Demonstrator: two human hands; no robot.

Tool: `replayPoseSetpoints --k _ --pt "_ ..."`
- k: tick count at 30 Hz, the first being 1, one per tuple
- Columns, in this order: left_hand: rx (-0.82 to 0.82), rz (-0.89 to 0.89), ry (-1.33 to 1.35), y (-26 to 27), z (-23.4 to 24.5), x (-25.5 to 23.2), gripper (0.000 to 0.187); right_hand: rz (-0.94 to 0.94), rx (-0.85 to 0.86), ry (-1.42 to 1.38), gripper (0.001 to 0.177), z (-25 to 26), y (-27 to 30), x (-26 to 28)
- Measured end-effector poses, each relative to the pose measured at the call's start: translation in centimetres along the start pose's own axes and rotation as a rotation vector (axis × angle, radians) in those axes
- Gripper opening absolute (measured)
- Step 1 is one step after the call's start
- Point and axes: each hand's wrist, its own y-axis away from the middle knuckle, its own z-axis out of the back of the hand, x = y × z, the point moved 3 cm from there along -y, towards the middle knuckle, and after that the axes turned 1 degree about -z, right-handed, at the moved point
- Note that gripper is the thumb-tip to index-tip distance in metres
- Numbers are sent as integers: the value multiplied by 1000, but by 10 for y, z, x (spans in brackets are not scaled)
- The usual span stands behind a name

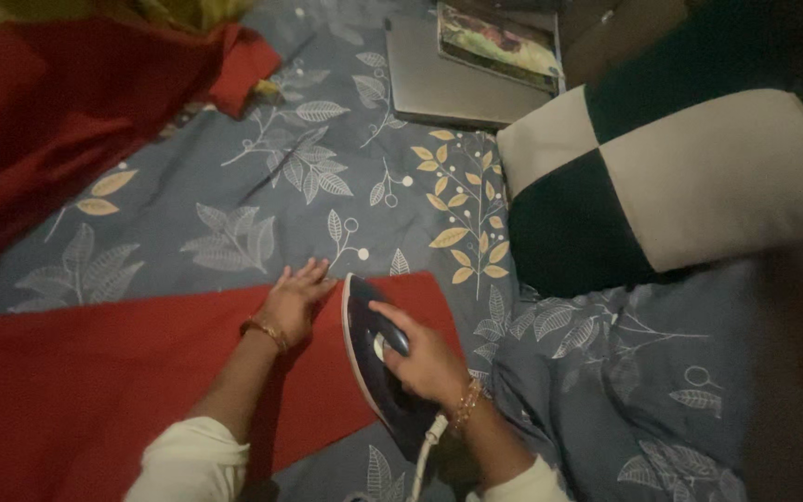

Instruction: The person irons a red garment laid out on a bed. They use a handheld electric iron to smooth the fabric, moving it back and forth across the surface while occasionally adjusting the garment with their other hand.

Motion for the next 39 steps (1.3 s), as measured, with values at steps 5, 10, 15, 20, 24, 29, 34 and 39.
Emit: replayPoseSetpoints --k 5,10,15,20,24,29,34,39 --pt "19 -65 -107 -7 -7 9 58 217 -20 -31 69 -6 8 -18" --pt "-46 -71 -20 -7 -16 12 51 66 -99 71 67 1 -4 -17" --pt "-70 -114 -5 -2 -6 10 51 -57 -89 -104 71 9 -9 -21" --pt "16 -75 -98 -7 -7 10 60 619 -309 19 77 22 16 -37" --pt "27 -53 -116 -5 -12 10 60 -141 -158 -90 68 28 1 -44" --pt "-8 -64 -23 -1 -4 8 57 -199 -215 -158 70 40 -15 -36" --pt "37 -59 -129 -3 -7 9 66 829 -355 27 74 41 9 -58" --pt "-110 -145 24 -3 -6 11 49 -200 -256 -226 68 50 -14 -76"
